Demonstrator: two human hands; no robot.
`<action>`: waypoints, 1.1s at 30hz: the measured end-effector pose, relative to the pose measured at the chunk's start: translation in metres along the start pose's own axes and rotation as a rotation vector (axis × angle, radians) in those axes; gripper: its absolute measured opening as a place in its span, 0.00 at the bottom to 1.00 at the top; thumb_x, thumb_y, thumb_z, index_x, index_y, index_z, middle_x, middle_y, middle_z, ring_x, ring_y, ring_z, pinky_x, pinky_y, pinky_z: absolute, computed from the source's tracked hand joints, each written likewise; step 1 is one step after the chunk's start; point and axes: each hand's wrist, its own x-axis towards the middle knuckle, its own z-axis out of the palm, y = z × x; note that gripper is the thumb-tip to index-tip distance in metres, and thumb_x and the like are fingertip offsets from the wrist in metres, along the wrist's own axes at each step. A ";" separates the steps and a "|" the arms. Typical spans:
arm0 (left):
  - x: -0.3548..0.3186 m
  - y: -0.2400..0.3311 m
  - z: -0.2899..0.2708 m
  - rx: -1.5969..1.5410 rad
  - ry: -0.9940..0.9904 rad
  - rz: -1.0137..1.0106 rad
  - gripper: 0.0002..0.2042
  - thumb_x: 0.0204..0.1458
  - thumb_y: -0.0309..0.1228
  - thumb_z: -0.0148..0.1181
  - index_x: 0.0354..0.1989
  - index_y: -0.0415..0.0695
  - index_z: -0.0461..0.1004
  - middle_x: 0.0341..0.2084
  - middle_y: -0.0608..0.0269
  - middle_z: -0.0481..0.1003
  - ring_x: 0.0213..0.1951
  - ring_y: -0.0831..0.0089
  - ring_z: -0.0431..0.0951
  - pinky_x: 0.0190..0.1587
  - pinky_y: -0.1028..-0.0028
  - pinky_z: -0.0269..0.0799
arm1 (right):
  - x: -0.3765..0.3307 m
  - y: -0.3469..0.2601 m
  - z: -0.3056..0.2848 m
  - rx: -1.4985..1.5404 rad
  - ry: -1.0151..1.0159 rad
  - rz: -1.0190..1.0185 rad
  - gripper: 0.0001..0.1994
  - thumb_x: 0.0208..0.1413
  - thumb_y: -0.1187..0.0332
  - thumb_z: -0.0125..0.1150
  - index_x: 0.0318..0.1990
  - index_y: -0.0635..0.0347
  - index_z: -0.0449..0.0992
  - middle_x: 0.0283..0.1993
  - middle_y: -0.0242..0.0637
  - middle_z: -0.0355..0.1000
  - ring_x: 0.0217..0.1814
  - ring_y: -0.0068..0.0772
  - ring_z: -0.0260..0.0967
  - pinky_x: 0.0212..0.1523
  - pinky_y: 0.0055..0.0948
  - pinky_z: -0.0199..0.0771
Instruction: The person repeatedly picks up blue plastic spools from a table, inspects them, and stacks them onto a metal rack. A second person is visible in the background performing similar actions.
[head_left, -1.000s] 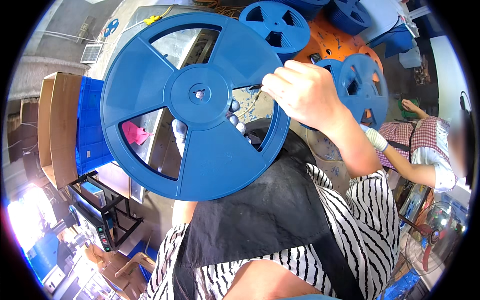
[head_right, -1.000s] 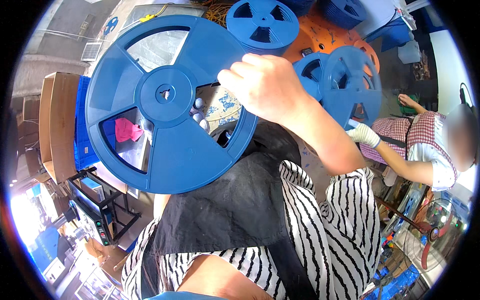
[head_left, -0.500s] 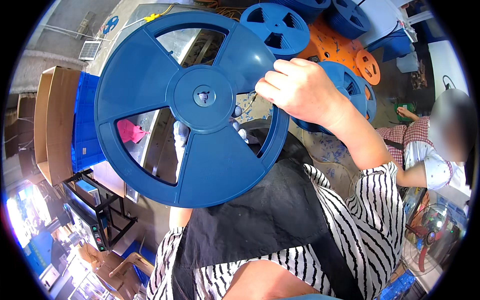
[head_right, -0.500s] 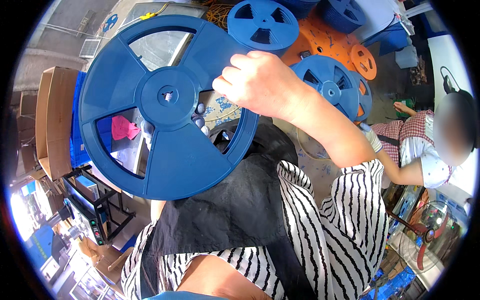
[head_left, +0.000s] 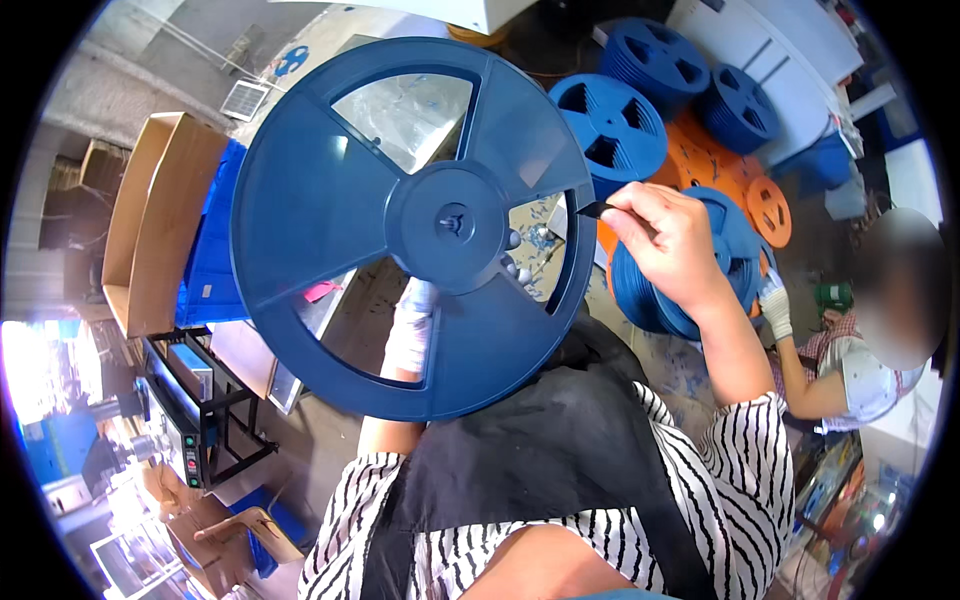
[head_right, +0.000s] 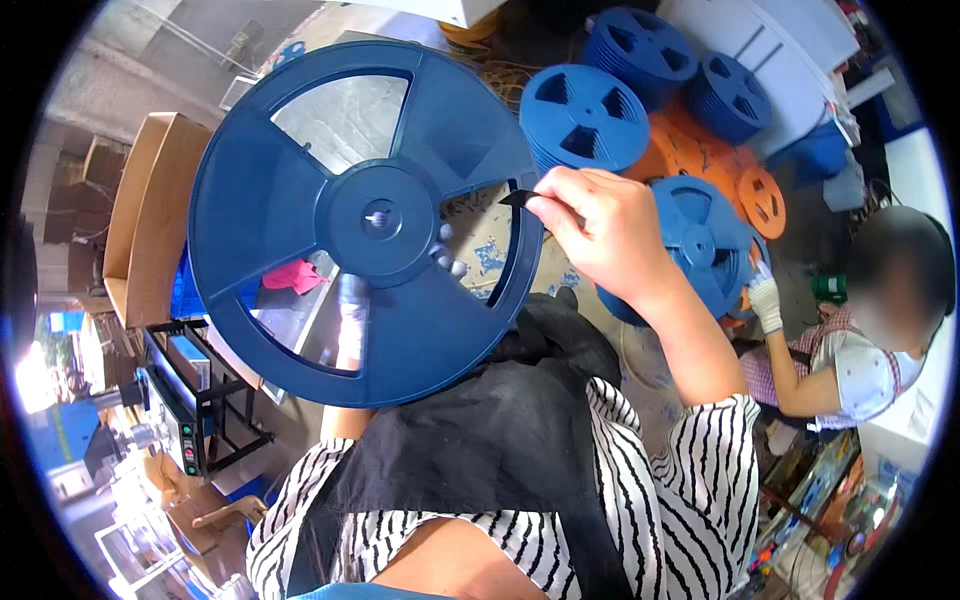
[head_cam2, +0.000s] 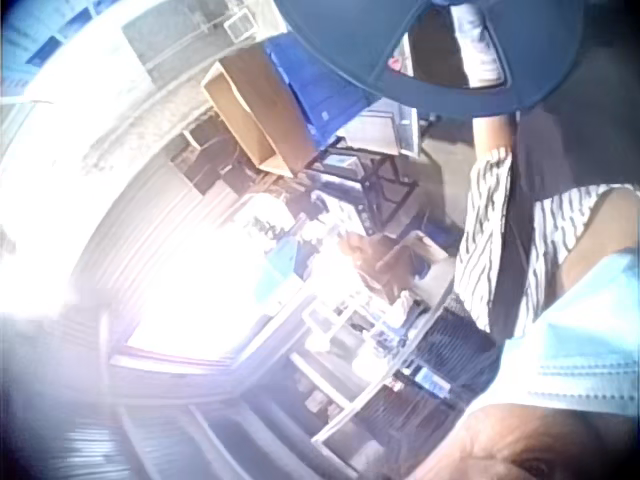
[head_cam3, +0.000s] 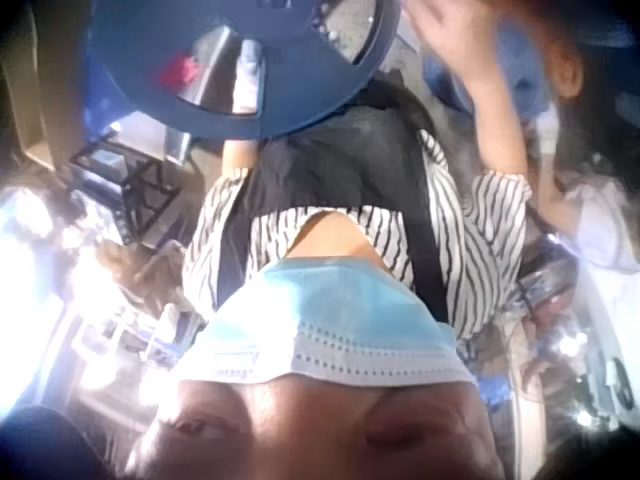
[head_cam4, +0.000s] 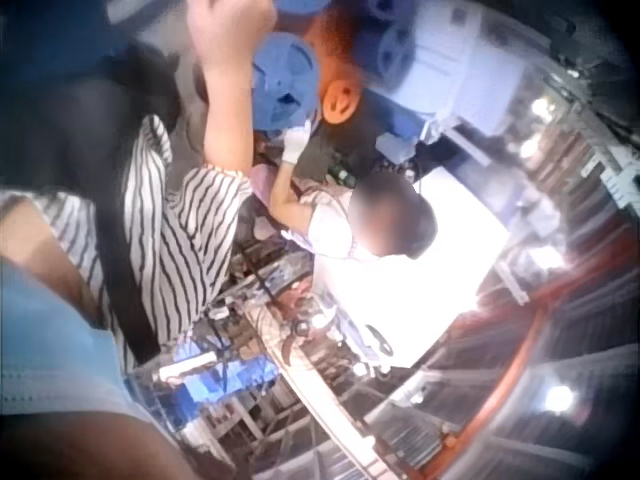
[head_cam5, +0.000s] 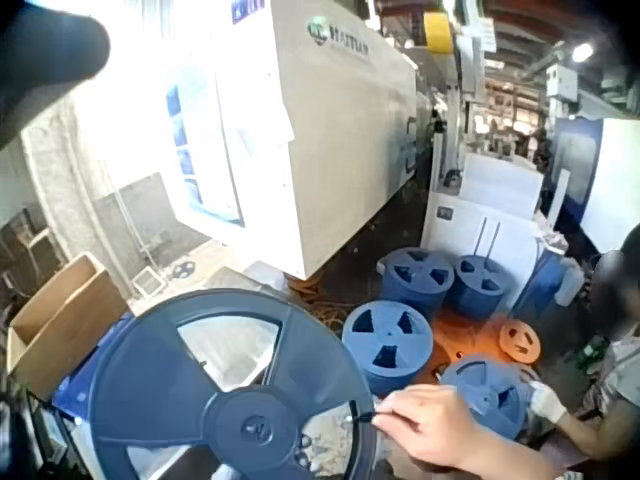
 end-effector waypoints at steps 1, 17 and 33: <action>0.003 0.004 0.005 0.218 0.071 0.047 0.42 0.41 0.45 0.72 0.63 0.39 0.59 0.51 0.51 0.69 0.48 0.61 0.73 0.58 0.57 0.69 | 0.000 -0.003 0.005 0.194 -0.034 0.179 0.05 0.53 0.72 0.63 0.28 0.61 0.74 0.21 0.31 0.71 0.22 0.24 0.69 0.25 0.22 0.67; 0.034 0.021 -0.043 1.571 -0.261 0.850 0.48 0.31 0.29 0.76 0.66 0.44 0.57 0.57 0.47 0.62 0.57 0.51 0.67 0.57 0.62 0.67 | 0.023 -0.039 0.022 0.888 -0.831 0.620 0.09 0.57 0.64 0.58 0.28 0.59 0.74 0.20 0.25 0.68 0.19 0.12 0.62 0.21 0.16 0.56; 0.023 0.023 -0.006 0.971 -0.069 0.354 0.28 0.48 0.35 0.66 0.58 0.44 0.64 0.45 0.57 0.70 0.46 0.69 0.72 0.49 0.68 0.72 | -0.007 -0.004 -0.004 1.020 -0.535 0.699 0.12 0.56 0.66 0.58 0.44 0.63 0.76 0.30 0.30 0.74 0.24 0.17 0.68 0.22 0.15 0.65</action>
